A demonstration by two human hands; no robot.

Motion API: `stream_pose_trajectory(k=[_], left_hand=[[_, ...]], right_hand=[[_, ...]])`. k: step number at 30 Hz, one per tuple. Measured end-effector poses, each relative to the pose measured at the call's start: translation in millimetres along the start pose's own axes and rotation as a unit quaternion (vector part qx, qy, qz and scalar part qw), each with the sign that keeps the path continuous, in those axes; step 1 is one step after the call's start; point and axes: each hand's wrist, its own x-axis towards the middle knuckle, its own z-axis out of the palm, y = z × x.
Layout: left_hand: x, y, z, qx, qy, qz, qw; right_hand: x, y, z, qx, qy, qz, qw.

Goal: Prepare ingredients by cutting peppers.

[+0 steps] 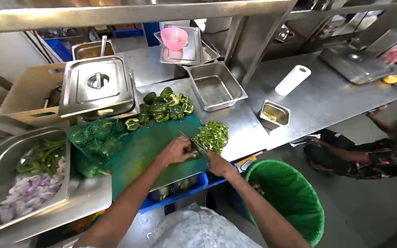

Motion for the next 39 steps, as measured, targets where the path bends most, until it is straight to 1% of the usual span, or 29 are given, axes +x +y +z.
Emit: stream_pose_trajectory(k=[3, 7, 8, 9, 12, 14, 17, 18, 21, 23, 26, 27, 30, 32, 35, 36, 37, 38, 39], left_hand=[[1.3, 2.2, -5.6, 0.017, -0.055, -0.006, 0.998], [8.0, 4.7, -8.1, 0.037, -0.070, 0.011, 0.997], [8.2, 5.7, -7.7, 0.036, -0.074, 0.011, 0.997], [7.5, 6.7, -7.4, 0.033, -0.076, 0.007, 0.997], [6.7, 4.5, -5.5, 0.022, -0.062, 0.020, 0.998], [7.0, 3.0, -5.2, 0.017, -0.054, 0.026, 0.998], [4.2, 5.1, -6.6, 0.008, -0.054, 0.015, 0.998], [3.4, 6.5, -6.7, 0.001, -0.049, 0.013, 0.999], [0.9, 2.8, -1.5, -0.013, -0.030, 0.026, 0.999], [1.9, 0.2, -2.2, -0.011, -0.027, 0.024, 0.999], [-2.0, -0.6, -2.6, -0.004, -0.025, 0.026, 0.999], [-2.2, -0.2, -2.3, -0.006, -0.023, 0.023, 0.999], [-3.7, -0.2, 1.5, -0.019, -0.011, 0.028, 0.999], [-1.6, -1.5, -0.4, -0.019, -0.006, 0.030, 0.999], [-4.9, -0.9, -0.7, -0.016, -0.005, 0.029, 0.999], [-4.5, 0.2, -1.2, -0.016, -0.004, 0.025, 1.000], [-5.2, 1.9, -0.6, -0.019, -0.001, 0.021, 1.000], [-6.5, 2.5, 1.4, -0.018, 0.000, 0.021, 1.000], [-6.3, 1.2, 3.0, -0.016, 0.003, 0.025, 1.000]], right_hand=[[-4.5, -1.0, -7.2, -0.021, -0.004, 0.009, 1.000], [-47.1, -8.4, -44.7, -0.072, 0.027, 0.021, 0.997], [-53.4, -9.5, -48.4, -0.077, 0.027, 0.027, 0.996], [-51.0, -10.9, -44.0, -0.074, 0.024, 0.034, 0.996], [-13.0, -9.7, -11.3, -0.027, 0.009, 0.021, 0.999], [-12.3, -7.8, -19.7, -0.047, 0.020, 0.012, 0.999], [-44.6, -6.1, -47.4, -0.075, 0.021, 0.011, 0.997], [-45.2, -6.1, -44.5, -0.075, 0.022, 0.017, 0.997], [-11.5, -6.1, -7.0, -0.029, 0.004, 0.009, 1.000], [-9.6, -6.1, -18.3, -0.042, 0.009, -0.007, 0.999], [-40.7, -6.4, -45.5, -0.062, 0.013, -0.002, 0.998], [-41.4, -7.4, -42.3, -0.060, 0.016, 0.009, 0.998], [-11.9, -9.7, -6.5, -0.031, -0.006, 0.017, 0.999], [-15.5, -10.2, -22.8, -0.033, -0.002, 0.005, 0.999], [-45.1, -7.2, -47.9, -0.051, 0.011, -0.002, 0.999], [-42.5, -7.4, -43.2, -0.052, 0.011, 0.008, 0.999], [-32.8, -8.0, -28.6, -0.043, 0.008, 0.017, 0.999], [-20.8, -7.7, -12.5, -0.029, -0.004, 0.017, 0.999], [-13.0, -7.8, -6.6, -0.022, -0.010, 0.013, 1.000]])
